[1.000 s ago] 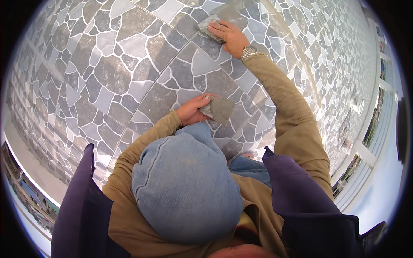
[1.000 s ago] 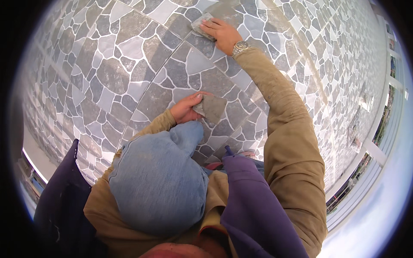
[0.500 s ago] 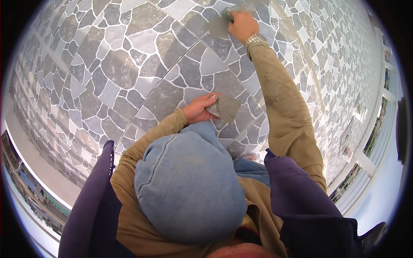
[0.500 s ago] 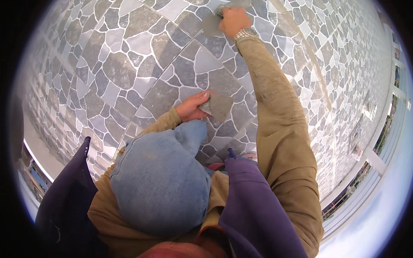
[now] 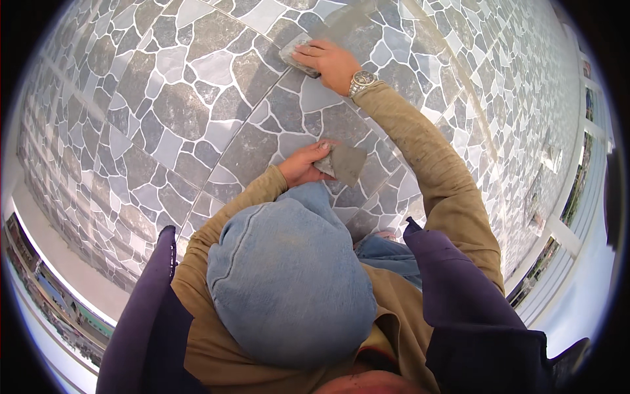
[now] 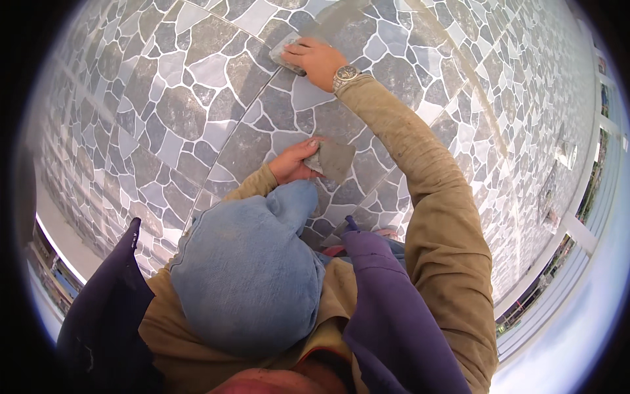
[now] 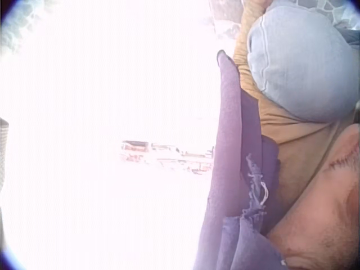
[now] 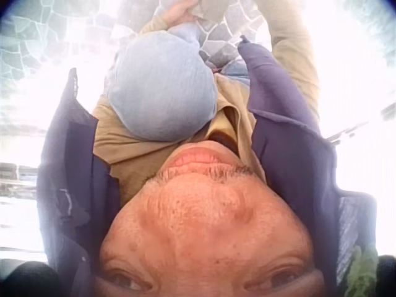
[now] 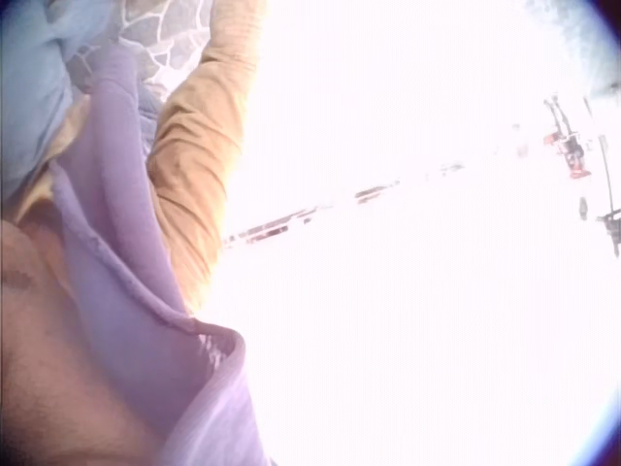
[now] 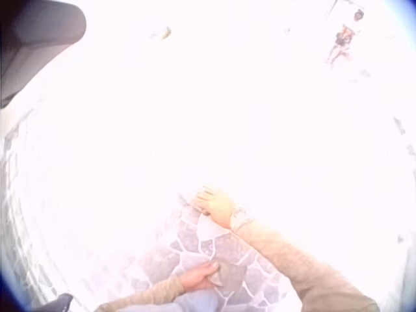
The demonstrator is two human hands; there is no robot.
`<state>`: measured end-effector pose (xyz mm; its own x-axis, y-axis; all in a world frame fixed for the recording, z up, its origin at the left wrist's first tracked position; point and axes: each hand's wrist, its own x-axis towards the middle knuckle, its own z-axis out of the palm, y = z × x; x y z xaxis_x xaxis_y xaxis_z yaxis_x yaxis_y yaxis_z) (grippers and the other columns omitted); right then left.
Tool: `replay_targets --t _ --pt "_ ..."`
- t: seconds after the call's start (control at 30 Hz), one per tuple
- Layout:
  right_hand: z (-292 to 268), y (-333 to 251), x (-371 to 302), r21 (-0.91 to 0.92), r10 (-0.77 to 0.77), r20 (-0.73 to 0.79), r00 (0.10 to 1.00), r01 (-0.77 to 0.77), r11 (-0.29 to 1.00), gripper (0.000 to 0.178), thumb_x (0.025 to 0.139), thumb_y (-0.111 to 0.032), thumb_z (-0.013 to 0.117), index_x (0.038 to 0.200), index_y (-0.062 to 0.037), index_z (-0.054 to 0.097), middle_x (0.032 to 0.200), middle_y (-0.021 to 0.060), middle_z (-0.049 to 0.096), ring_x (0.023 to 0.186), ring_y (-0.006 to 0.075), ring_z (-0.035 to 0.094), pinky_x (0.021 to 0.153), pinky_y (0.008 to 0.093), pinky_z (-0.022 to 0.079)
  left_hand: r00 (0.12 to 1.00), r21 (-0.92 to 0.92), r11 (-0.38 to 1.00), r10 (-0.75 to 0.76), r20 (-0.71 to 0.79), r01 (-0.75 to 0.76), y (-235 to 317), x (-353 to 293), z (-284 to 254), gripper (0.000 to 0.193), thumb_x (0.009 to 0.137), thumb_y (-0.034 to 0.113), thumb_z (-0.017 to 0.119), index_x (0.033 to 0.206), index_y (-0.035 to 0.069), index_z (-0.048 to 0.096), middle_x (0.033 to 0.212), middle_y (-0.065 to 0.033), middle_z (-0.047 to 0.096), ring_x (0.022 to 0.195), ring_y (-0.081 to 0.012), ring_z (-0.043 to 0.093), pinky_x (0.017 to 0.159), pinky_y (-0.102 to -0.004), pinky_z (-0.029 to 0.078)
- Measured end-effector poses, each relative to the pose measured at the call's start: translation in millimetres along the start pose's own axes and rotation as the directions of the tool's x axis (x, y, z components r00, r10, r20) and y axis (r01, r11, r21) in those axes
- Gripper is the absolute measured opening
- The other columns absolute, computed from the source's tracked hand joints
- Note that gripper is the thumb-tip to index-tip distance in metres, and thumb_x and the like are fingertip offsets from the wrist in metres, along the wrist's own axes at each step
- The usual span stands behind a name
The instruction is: The person uses two putty knives to apply a gray paste to the back of small stone tile fragments and then presses them into the gaps on a tiled floor.
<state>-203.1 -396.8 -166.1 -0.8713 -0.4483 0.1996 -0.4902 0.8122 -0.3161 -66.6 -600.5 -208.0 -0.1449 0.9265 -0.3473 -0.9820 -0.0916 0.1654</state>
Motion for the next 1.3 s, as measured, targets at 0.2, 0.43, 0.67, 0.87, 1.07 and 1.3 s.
replay_targets --t 0.2,0.43,0.67,0.87,1.07,1.3 --pt "-28.1 -7.4 -47.6 0.021 -0.001 0.178 0.984 -0.003 1.0 0.048 0.077 -0.003 0.064 0.124 -0.0136 0.065 0.121 0.0039 0.068 0.11 0.0277 0.061 0.087 0.04 0.057 0.972 -0.07 0.984 0.147 -0.185 -0.163 29.8 -86.0 17.7 0.05 0.109 0.039 0.041 0.145 0.006 0.042 0.14 -0.0143 0.053 0.125 -0.0306 0.058 0.103 -0.0491 0.05" --pt "-27.1 49.4 17.1 -0.199 0.402 -0.072 0.913 -0.408 0.891 0.034 0.082 -0.012 0.063 0.116 -0.0101 0.066 0.11 0.0081 0.071 0.106 0.0346 0.062 0.086 0.0431 0.057 0.754 0.048 0.834 0.52 -0.402 -0.55 84.3 -145.4 -1.9 0.051 0.106 0.041 0.044 0.144 0.007 0.048 0.142 -0.0109 0.057 0.128 -0.0288 0.058 0.104 -0.0479 0.049" --pt "23.9 -52.7 27.3 -0.083 0.475 -0.025 0.88 -0.475 0.876 0.033 0.08 -0.015 0.068 0.112 -0.0074 0.064 0.107 0.0112 0.067 0.1 0.0331 0.062 0.08 0.046 0.057 0.542 -0.005 0.573 0.772 -0.331 -0.819 125.5 -166.4 8.8 0.042 0.102 0.042 0.051 0.131 0.014 0.062 0.126 -0.0021 0.067 0.102 -0.02 0.064 0.078 -0.0357 0.051" --pt "35.3 -156.4 12.4 0.105 0.368 0.119 0.922 -0.38 0.919 0.031 0.077 -0.012 0.067 0.107 -0.0028 0.067 0.102 0.0126 0.069 0.1 0.0331 0.064 0.077 0.0413 0.059 0.515 0.038 0.546 0.809 -0.282 -0.837 147.1 -174.3 9.4 0.041 0.103 0.042 0.05 0.132 0.014 0.06 0.127 -0.0034 0.066 0.102 -0.0196 0.064 0.077 -0.0363 0.052" --pt "-48.1 -109.1 -41.8 0.957 0.661 0.179 0.729 -0.284 0.054 0.037 0.088 -0.005 0.07 0.124 0.0012 0.064 0.112 0.0118 0.073 0.084 0.019 0.071 0.081 0.0305 0.056 0.571 0.171 0.682 0.702 -0.427 -0.711 127.1 -160.8 11.6 0.041 0.107 0.04 0.046 0.129 0.008 0.059 0.126 -0.0072 0.067 0.11 -0.0241 0.068 0.076 -0.0362 0.061" --pt "-106.1 -140.0 -83.1 0.822 0.568 -0.141 0.811 -0.225 0.524 0.042 0.082 0.006 0.066 0.122 -0.0042 0.064 0.124 0.0095 0.069 0.114 0.0225 0.067 0.094 0.0317 0.054 0.869 -0.155 0.895 0.344 -0.357 -0.418 73.3 -69.3 58.6 0.042 0.109 0.036 0.039 0.132 0.004 0.054 0.122 -0.0121 0.067 0.102 -0.0238 0.07 0.073 -0.0331 0.064"
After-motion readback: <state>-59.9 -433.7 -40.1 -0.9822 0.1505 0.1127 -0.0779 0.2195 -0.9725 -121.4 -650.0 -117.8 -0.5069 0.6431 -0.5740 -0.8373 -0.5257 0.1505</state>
